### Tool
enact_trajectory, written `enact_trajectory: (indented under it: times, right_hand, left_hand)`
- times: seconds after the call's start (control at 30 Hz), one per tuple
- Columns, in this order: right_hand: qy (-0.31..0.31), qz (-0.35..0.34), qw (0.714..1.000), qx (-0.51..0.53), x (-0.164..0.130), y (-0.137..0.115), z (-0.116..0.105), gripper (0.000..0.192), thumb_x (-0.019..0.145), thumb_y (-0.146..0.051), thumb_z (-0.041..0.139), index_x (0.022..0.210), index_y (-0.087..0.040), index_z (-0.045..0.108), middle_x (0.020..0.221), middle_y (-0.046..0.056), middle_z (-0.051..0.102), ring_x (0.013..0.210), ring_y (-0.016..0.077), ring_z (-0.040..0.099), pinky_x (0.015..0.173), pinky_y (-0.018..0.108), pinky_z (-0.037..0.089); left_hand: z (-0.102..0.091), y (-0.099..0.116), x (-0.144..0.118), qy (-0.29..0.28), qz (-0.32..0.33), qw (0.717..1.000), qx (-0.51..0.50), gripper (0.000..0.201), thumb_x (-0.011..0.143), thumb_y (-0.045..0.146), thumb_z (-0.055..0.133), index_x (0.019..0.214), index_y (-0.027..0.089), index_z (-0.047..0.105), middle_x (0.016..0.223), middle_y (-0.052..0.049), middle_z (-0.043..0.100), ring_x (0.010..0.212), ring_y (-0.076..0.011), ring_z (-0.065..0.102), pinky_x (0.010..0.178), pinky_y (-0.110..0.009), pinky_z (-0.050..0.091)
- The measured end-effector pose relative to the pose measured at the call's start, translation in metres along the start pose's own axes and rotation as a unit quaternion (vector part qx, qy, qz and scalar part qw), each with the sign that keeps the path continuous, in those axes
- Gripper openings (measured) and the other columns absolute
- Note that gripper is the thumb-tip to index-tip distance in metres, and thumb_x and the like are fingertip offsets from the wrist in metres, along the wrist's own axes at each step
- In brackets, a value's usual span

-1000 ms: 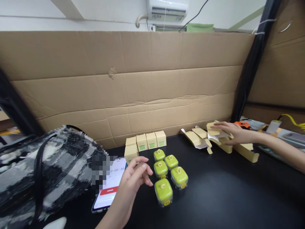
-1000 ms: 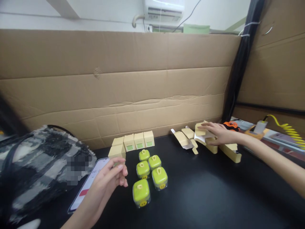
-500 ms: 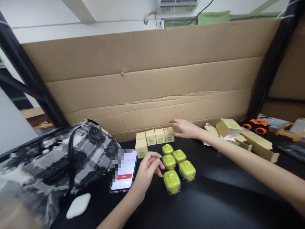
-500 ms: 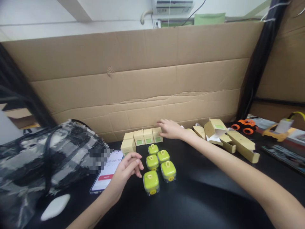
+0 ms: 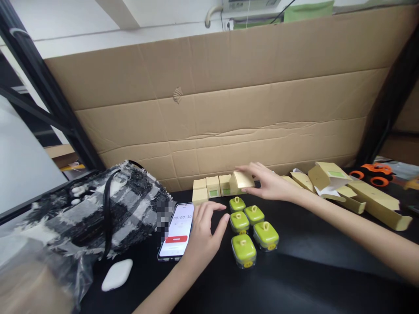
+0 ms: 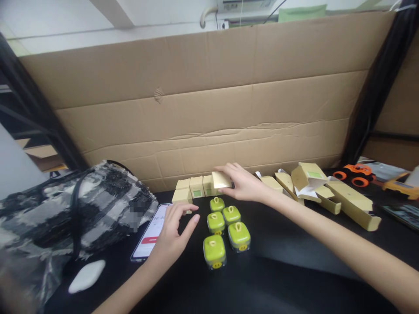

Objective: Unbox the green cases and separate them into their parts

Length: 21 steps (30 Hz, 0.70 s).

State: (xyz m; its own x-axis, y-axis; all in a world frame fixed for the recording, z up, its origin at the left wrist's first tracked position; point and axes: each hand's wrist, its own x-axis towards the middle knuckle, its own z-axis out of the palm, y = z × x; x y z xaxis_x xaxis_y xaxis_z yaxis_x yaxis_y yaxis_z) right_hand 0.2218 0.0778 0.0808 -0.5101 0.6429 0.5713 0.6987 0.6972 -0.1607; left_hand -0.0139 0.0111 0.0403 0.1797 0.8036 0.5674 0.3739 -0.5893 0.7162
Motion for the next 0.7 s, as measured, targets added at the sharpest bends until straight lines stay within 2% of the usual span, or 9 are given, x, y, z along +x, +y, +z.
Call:
enact_trajectory:
  times: [0.13, 0.2, 0.27, 0.37, 0.53, 0.7]
  right_hand:
    - [-0.012, -0.038, 0.99, 0.132, -0.013, -0.04, -0.009, 0.054, 0.084, -0.032, 0.061, 0.134, -0.021, 0.04, 0.12, 0.011, 0.05, 0.114, 0.0232, 0.048, 0.094, 0.042, 0.045]
    - [-0.042, -0.041, 0.98, 0.188, -0.02, -0.054, -0.005, 0.051, 0.084, -0.03, 0.062, 0.13, -0.021, 0.043, 0.12, 0.01, 0.05, 0.114, 0.0217, 0.048, 0.094, 0.039, 0.046]
    - [-0.062, -0.041, 0.974, 0.214, -0.024, -0.061, 0.001, 0.049, 0.083, -0.027, 0.063, 0.128, -0.021, 0.044, 0.119, 0.009, 0.052, 0.114, 0.0209, 0.049, 0.094, 0.037, 0.046]
    - [-0.062, -0.033, 0.976, 0.206, -0.027, -0.063, 0.01, 0.047, 0.081, -0.026, 0.066, 0.123, -0.02, 0.047, 0.115, 0.009, 0.055, 0.112, 0.0215, 0.05, 0.095, 0.038, 0.045]
    - [-0.033, -0.013, 0.989, 0.143, -0.027, -0.062, 0.018, 0.045, 0.078, -0.028, 0.069, 0.119, -0.02, 0.049, 0.111, 0.009, 0.058, 0.106, 0.0241, 0.055, 0.087, 0.04, 0.049]
    - [0.027, -0.102, 0.993, 0.055, -0.026, -0.058, 0.022, 0.044, 0.082, -0.034, 0.065, 0.119, -0.018, 0.046, 0.113, 0.014, 0.058, 0.105, 0.0268, 0.055, 0.085, 0.043, 0.049]
  left_hand:
    - [-0.006, 0.005, -0.002, 0.012, 0.086, 0.995, 0.05, 0.046, 0.078, 0.025, 0.067, 0.121, 0.027, 0.053, 0.127, -0.009, 0.054, 0.121, -0.0274, 0.044, 0.104, -0.041, 0.028]
    - [-0.008, 0.007, -0.003, -0.015, 0.101, 0.994, 0.039, 0.059, 0.075, 0.025, 0.071, 0.129, 0.027, 0.047, 0.133, -0.009, 0.051, 0.125, -0.0279, 0.042, 0.106, -0.041, 0.027]
    - [-0.01, 0.007, -0.003, -0.061, 0.094, 0.993, 0.021, 0.061, 0.075, 0.026, 0.071, 0.131, 0.027, 0.046, 0.131, -0.009, 0.054, 0.124, -0.0275, 0.046, 0.105, -0.039, 0.032]
    - [-0.013, 0.004, -0.001, -0.114, 0.098, 0.988, 0.042, 0.063, 0.078, 0.029, 0.068, 0.134, 0.026, 0.041, 0.131, -0.009, 0.055, 0.122, -0.0269, 0.05, 0.102, -0.039, 0.038]
    - [-0.013, -0.006, 0.002, -0.103, 0.174, 0.964, 0.172, 0.073, 0.085, 0.032, 0.06, 0.144, 0.024, 0.018, 0.138, -0.014, 0.048, 0.125, -0.0277, 0.047, 0.099, -0.044, 0.044]
    - [-0.012, -0.009, 0.002, -0.096, 0.199, 0.946, 0.238, 0.072, 0.086, 0.03, 0.058, 0.143, 0.021, 0.016, 0.134, -0.016, 0.049, 0.121, -0.0296, 0.049, 0.096, -0.046, 0.046]
